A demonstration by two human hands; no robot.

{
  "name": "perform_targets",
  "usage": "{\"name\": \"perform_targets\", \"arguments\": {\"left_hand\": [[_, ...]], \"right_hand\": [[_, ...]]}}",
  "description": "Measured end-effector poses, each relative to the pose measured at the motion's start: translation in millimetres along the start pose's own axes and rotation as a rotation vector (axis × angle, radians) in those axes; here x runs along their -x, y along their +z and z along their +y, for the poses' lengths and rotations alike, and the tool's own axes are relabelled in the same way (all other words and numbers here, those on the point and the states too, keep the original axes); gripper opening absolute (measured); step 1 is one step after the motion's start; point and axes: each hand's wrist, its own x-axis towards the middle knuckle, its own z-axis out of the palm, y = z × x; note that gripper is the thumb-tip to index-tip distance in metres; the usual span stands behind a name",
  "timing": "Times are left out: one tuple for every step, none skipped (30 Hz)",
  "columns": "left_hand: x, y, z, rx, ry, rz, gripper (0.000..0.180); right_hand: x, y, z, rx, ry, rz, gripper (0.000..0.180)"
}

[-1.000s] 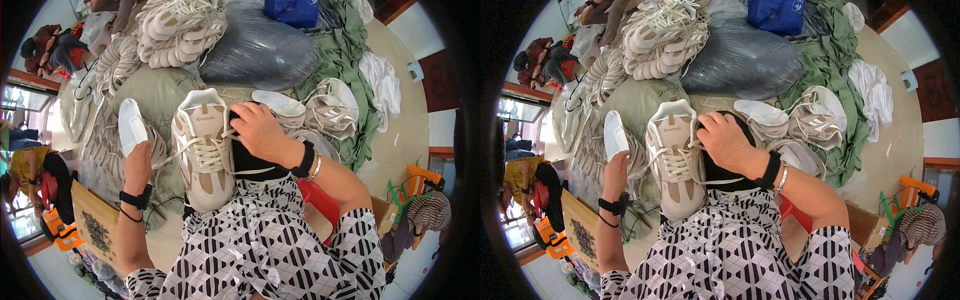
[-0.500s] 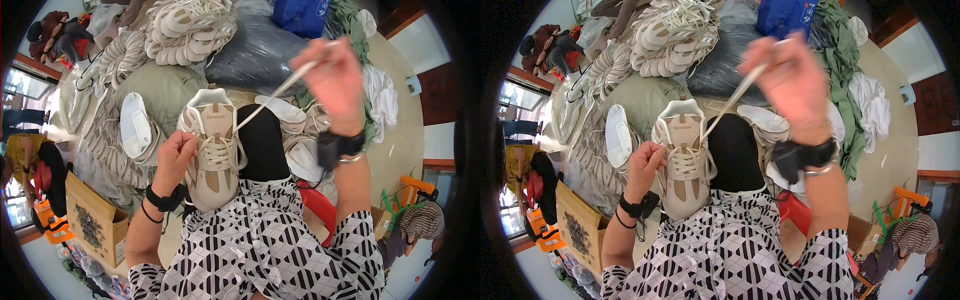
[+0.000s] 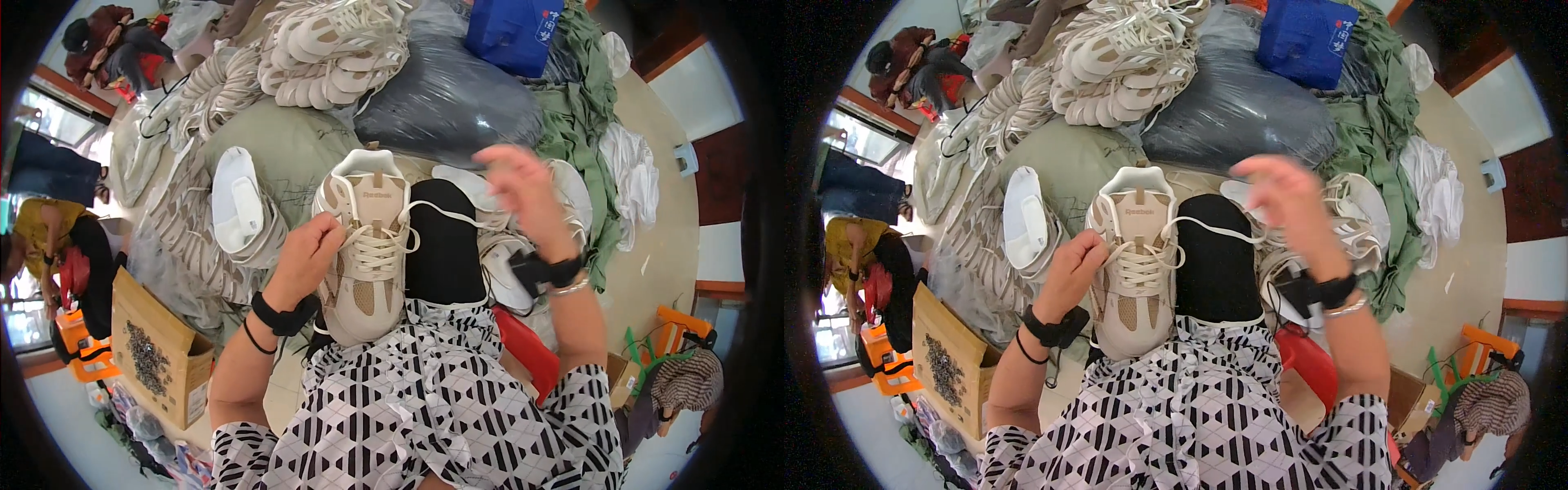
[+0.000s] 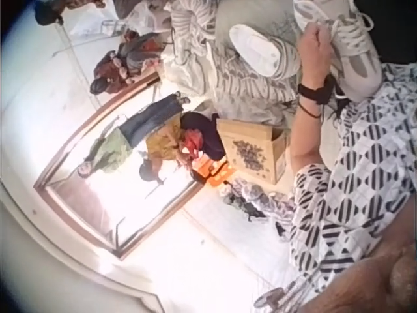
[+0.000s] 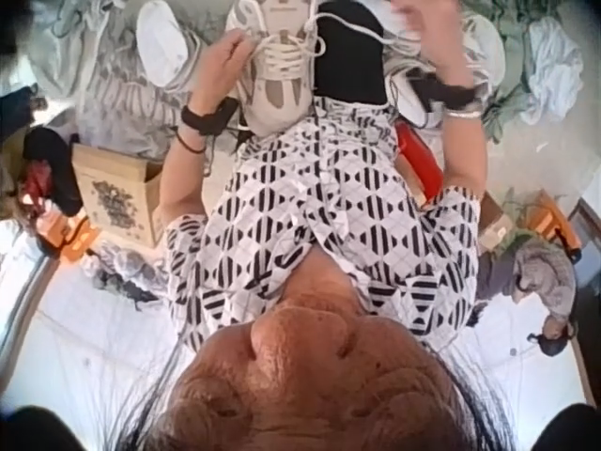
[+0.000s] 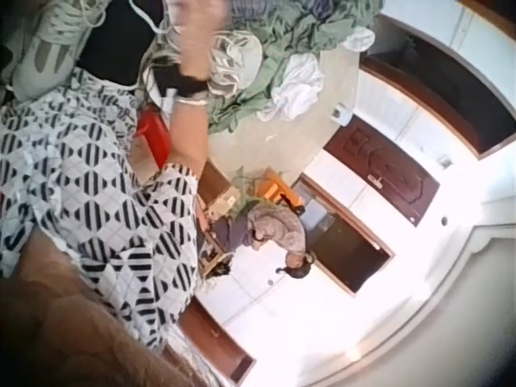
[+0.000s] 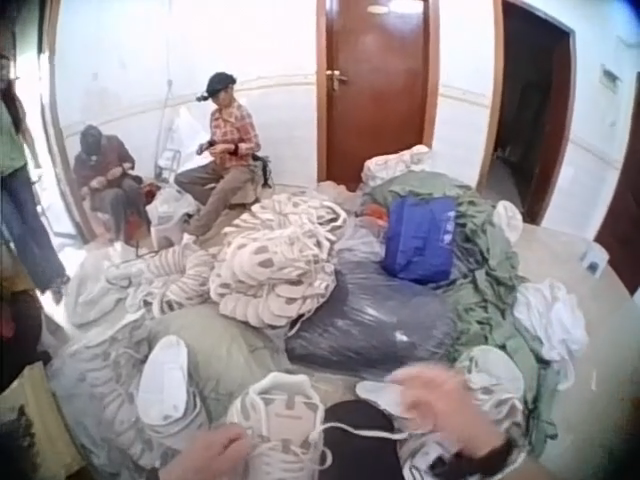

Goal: The recorder is lacing a white and tan athletic shoe while sitting among many shoe components.

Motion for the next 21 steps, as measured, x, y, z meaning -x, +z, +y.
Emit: {"name": "perform_targets", "arguments": {"left_hand": [[-0.6, -0.4, -0.3, 0.005, -0.032, -0.013, 0.018], [-0.9, -0.1, 0.2, 0.014, -0.063, -0.032, 0.019], [-1.6, 0.1, 1.8, 0.01, -0.067, -0.033, 0.019], [-2.5, -0.7, 2.8, 0.031, -0.118, -0.025, 0.019], [-4.9, -0.5, 5.0, 0.053, -0.16, -0.029, 0.019], [-7.0, 0.0, 7.3, 0.045, -0.154, -0.044, 0.019], [-7.9, -0.4, 6.6, 0.075, -0.189, -0.038, 0.018], [-9.2, -0.6, 5.9, 0.104, -0.223, -0.034, 0.017], [-7.5, -1.9, 2.1, 0.105, -0.23, -0.029, 0.017], [-7.2, -1.4, 0.5, 0.087, -0.215, -0.008, 0.016], [-6.8, -0.7, -0.6, 0.071, -0.2, 0.013, 0.014], [-6.4, 1.0, 2.8, 0.072, -0.2, 0.004, 0.014], [-5.6, 2.6, 10.2, -0.179, 0.002, 0.042, 0.014], [-5.3, 3.0, 15.5, -0.426, 0.207, 0.081, 0.014], [-7.3, -2.1, 16.2, -0.424, 0.211, 0.077, 0.014], [-10.9, -11.1, 14.8, -0.507, 0.223, -0.004, 0.016], [-15.1, -17.0, 15.7, -0.59, 0.234, -0.084, 0.021], [-19.7, -20.5, 25.3, -0.591, 0.237, -0.087, 0.021], [-24.0, -24.8, 38.4, -0.647, 0.404, 0.008, 0.026], [-29.5, -27.5, 45.3, -0.699, 0.571, 0.106, 0.031], [-36.9, -31.8, 43.7, -0.699, 0.579, 0.097, 0.031]], "right_hand": [[-3.4, 26.6, 7.5, -0.02, 0.073, -0.11, 0.025], [-5.8, 51.9, 9.9, -0.082, 0.092, -0.201, 0.023], [-8.1, 70.4, 9.1, 0.036, 0.067, -0.282, 0.022], [-11.5, 86.7, 9.6, 0.153, 0.04, -0.367, 0.022], [-17.0, 100.2, 23.6, 0.146, 0.041, -0.357, 0.022], [-25.7, 112.1, 48.1, 0.38, -0.323, -0.244, 0.02], [-32.9, 121.9, 50.6, 0.614, -0.688, -0.129, 0.018], [-36.7, 121.6, 50.1, 0.613, -0.686, -0.121, 0.018], [-38.7, 124.1, 32.7, 0.302, -0.236, -0.333, 0.019], [-39.0, 122.4, 21.5, -0.015, 0.22, -0.51, 0.02], [-40.5, 121.1, 20.2, -0.016, 0.223, -0.505, 0.02], [-41.8, 119.4, 20.0, -0.029, 0.264, -0.58, 0.021], [-42.3, 118.0, 19.6, -0.042, 0.304, -0.656, 0.022], [-42.1, 117.0, 17.9, -0.044, 0.308, -0.65, 0.022], [-42.0, 116.1, 14.0, 0.008, 0.305, -0.669, 0.023], [-41.9, 115.8, 10.7, 0.061, 0.302, -0.689, 0.023], [-41.6, 117.2, 8.1, 0.061, 0.302, -0.686, 0.023], [-41.5, 119.4, 5.3, 0.164, 0.277, -0.684, 0.023], [-40.0, 121.2, 4.5, 0.263, 0.254, -0.675, 0.022], [-39.8, 122.8, 11.5, 0.259, 0.257, -0.666, 0.022], [-39.9, 125.5, 24.3, 0.367, 0.016, -0.621, 0.022]]}}
